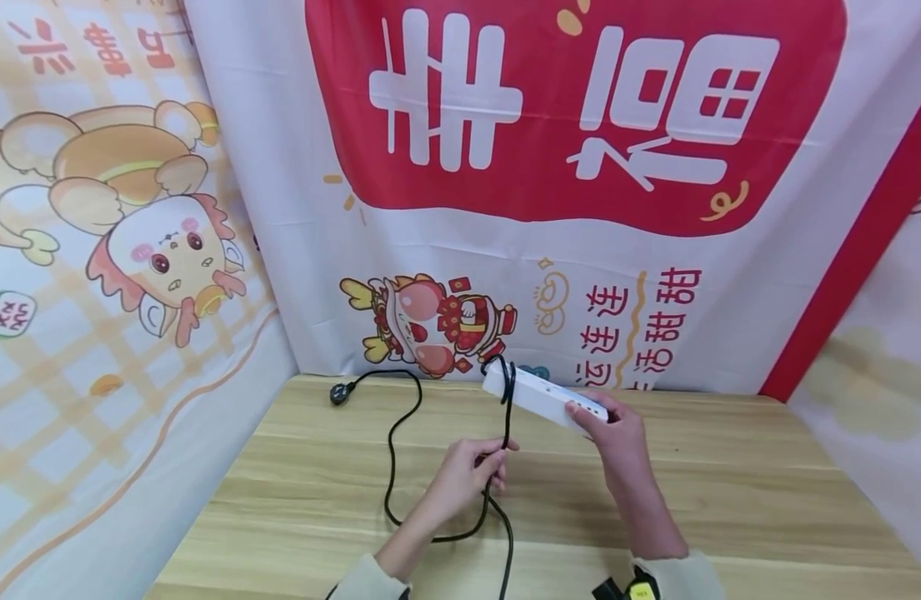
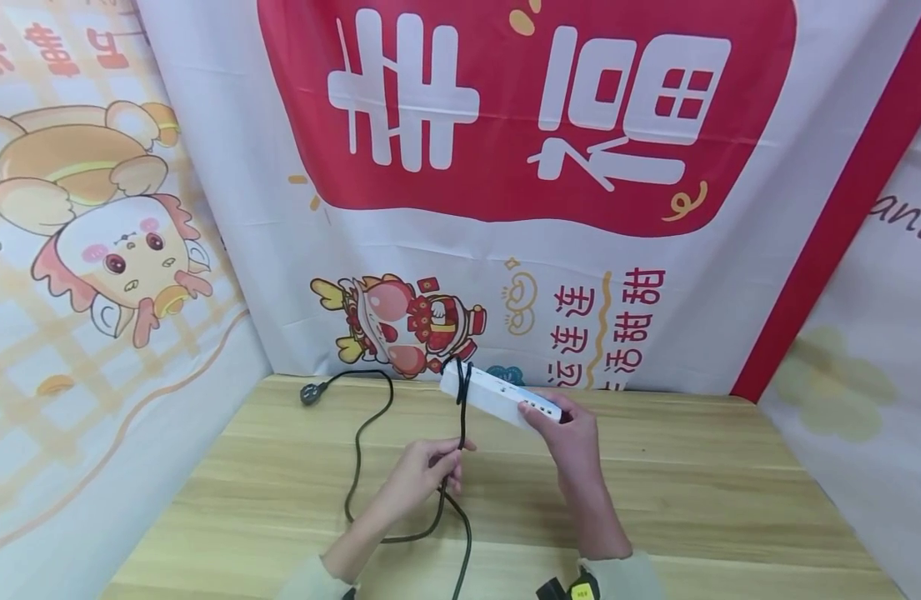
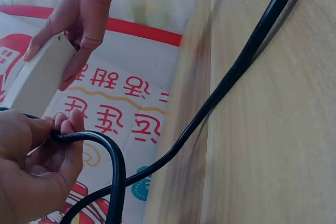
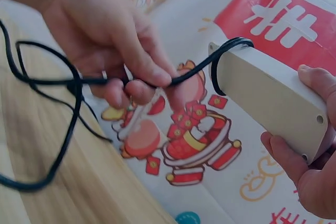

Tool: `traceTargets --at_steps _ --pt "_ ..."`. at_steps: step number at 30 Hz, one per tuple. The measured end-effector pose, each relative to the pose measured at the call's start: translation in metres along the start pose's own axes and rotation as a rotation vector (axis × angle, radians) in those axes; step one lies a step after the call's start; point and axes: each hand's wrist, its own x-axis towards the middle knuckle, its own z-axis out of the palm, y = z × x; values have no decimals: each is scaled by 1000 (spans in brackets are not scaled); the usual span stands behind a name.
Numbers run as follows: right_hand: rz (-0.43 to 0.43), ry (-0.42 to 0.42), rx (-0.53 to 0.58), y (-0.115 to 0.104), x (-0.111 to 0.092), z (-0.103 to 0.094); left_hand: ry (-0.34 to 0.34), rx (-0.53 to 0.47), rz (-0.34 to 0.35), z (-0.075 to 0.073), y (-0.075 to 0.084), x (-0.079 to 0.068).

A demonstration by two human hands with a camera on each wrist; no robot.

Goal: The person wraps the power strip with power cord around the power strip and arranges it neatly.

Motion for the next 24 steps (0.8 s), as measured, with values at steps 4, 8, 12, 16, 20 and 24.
traceTargets --at_steps 4,8,12,16,20,24 --pt "6 -15 142 -1 -1 3 -61 1 -1 -2 -2 1" --pt "-29 -26 318 -1 -2 3 -140 -72 -36 -1 -5 1" --pt "-59 -33 418 -2 -2 0 -190 -166 -104 0 -8 1" --pt "-44 -54 433 -4 -3 -3 -200 -138 -96 -3 -11 2" --pt "-37 -114 406 -7 -5 -3 -137 7 -21 -10 -13 5" --pt "-77 -198 386 -6 -7 -5 -96 41 -17 -18 -13 7"
